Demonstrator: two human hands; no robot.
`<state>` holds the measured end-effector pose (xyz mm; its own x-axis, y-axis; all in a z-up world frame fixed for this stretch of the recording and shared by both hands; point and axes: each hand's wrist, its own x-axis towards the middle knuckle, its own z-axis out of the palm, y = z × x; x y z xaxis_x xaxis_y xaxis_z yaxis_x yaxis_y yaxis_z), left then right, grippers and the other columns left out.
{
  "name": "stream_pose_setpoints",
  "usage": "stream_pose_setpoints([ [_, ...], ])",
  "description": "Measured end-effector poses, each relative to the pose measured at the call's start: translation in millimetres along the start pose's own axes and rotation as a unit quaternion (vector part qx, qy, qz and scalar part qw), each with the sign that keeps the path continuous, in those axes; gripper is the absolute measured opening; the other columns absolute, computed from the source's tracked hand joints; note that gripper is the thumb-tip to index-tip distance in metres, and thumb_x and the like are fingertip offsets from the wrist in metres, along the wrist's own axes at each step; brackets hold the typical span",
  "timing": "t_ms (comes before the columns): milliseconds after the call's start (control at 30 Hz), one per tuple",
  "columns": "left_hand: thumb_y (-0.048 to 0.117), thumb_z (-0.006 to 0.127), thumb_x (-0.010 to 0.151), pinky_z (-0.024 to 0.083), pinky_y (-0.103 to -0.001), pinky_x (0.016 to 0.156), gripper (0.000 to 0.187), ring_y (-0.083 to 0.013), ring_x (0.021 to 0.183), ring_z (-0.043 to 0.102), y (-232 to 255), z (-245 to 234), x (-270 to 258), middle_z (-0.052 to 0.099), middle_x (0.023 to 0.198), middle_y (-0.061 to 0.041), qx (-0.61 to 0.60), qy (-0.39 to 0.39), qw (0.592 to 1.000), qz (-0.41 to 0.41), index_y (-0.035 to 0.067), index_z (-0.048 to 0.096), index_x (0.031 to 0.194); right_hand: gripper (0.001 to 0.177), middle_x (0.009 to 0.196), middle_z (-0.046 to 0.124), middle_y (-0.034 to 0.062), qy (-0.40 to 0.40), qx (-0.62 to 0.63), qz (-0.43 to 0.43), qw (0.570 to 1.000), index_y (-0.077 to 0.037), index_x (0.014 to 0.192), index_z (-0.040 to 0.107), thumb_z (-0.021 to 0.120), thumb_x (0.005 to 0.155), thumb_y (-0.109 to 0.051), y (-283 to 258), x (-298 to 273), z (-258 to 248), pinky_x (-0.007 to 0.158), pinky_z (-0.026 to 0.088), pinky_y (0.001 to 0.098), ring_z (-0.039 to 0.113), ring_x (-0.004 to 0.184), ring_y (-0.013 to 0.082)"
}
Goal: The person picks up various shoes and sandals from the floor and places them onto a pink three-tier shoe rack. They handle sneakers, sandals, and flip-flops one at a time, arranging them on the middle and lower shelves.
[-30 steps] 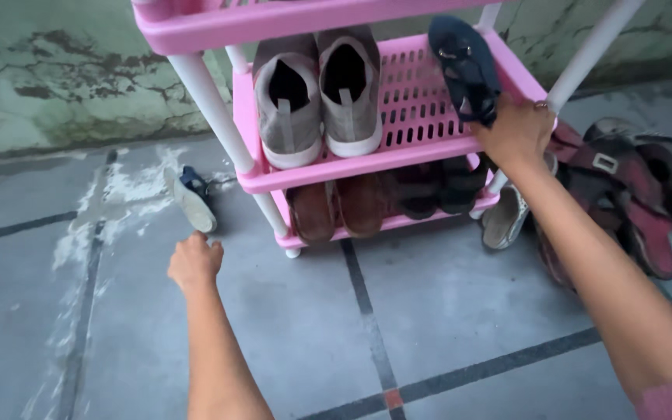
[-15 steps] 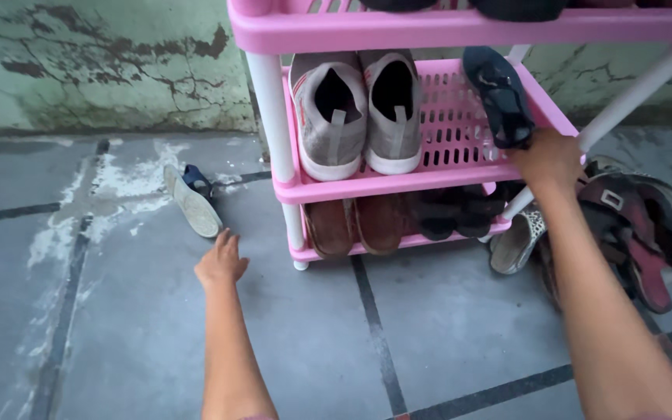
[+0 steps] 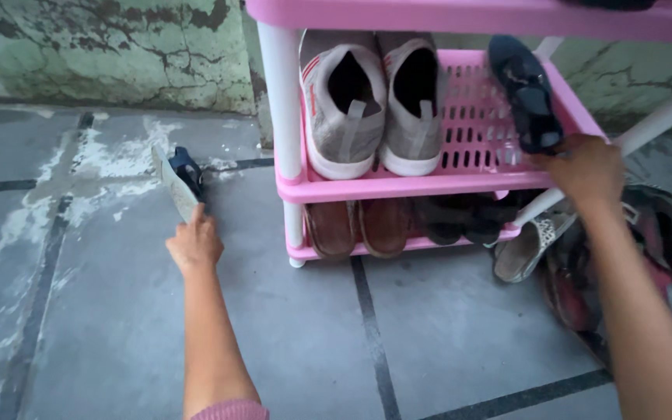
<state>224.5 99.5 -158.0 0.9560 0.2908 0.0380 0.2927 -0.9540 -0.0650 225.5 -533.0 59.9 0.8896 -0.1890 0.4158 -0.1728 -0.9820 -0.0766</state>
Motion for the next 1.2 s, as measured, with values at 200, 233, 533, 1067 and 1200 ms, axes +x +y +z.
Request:
stream_pose_setpoints([
  [200, 0.021, 0.061, 0.094, 0.058, -0.049, 0.075, 0.026, -0.0307, 0.102, 0.071, -38.2, -7.6, -15.3, 0.056, 0.133, -0.003, -0.032, 0.026, 0.997, -0.060, 0.022, 0.072, 0.117, 0.056, 0.084, 0.074, 0.0212, 0.014, -0.002, -0.047, 0.999, -0.004, 0.095, 0.081, 0.087, 0.080, -0.058, 17.8, 4.5, 10.3, 0.083, 0.057, 0.0482, 0.072, 0.085, 0.0411],
  [233, 0.021, 0.062, 0.092, 0.058, -0.049, 0.076, 0.027, -0.0307, 0.101, 0.071, -44.4, -8.5, -17.7, 0.056, 0.132, -0.004, -0.031, 0.012, 0.997, -0.068, 0.022, 0.072, 0.117, 0.056, 0.084, 0.074, 0.0207, 0.021, -0.007, -0.054, 0.998, -0.004, 0.095, 0.081, 0.087, 0.081, -0.058, 19.6, 5.2, 12.5, 0.083, 0.057, 0.0480, 0.071, 0.085, 0.0408],
  [533, 0.028, 0.066, 0.089, 0.055, -0.053, 0.086, 0.049, -0.0319, 0.118, 0.064, -70.8, 1.4, -16.3, 0.038, 0.158, -0.004, -0.093, -0.058, 0.982, -0.153, 0.026, 0.060, 0.138, 0.061, 0.080, 0.076, 0.0181, -0.024, -0.115, -0.075, 0.990, -0.007, 0.089, 0.083, 0.078, 0.087, -0.068, 58.5, 26.2, 47.9, 0.081, 0.056, 0.0445, 0.073, 0.079, 0.0354],
  [1067, 0.052, 0.078, 0.081, 0.031, -0.051, 0.119, 0.063, -0.0371, 0.149, 0.034, -110.7, 107.2, 31.5, 0.039, 0.160, -0.019, -0.240, 0.011, 0.957, -0.161, 0.025, 0.068, 0.137, 0.076, 0.122, 0.072, 0.0068, -0.194, -0.127, -0.445, 0.865, -0.028, 0.137, 0.058, 0.081, 0.064, -0.030, 173.8, 117.9, 149.4, 0.101, 0.057, 0.0395, 0.073, 0.109, 0.0236],
  [1200, 0.052, 0.080, 0.077, 0.021, -0.058, 0.117, 0.068, -0.0402, 0.149, 0.028, -109.4, 124.3, 41.6, 0.036, 0.160, -0.021, -0.271, 0.041, 0.951, -0.143, 0.020, 0.068, 0.136, 0.091, 0.128, 0.070, 0.0052, -0.209, -0.114, -0.482, 0.843, -0.032, 0.141, 0.053, 0.085, 0.055, -0.032, 182.9, 126.6, 154.7, 0.111, 0.053, 0.0409, 0.069, 0.121, 0.0225],
])
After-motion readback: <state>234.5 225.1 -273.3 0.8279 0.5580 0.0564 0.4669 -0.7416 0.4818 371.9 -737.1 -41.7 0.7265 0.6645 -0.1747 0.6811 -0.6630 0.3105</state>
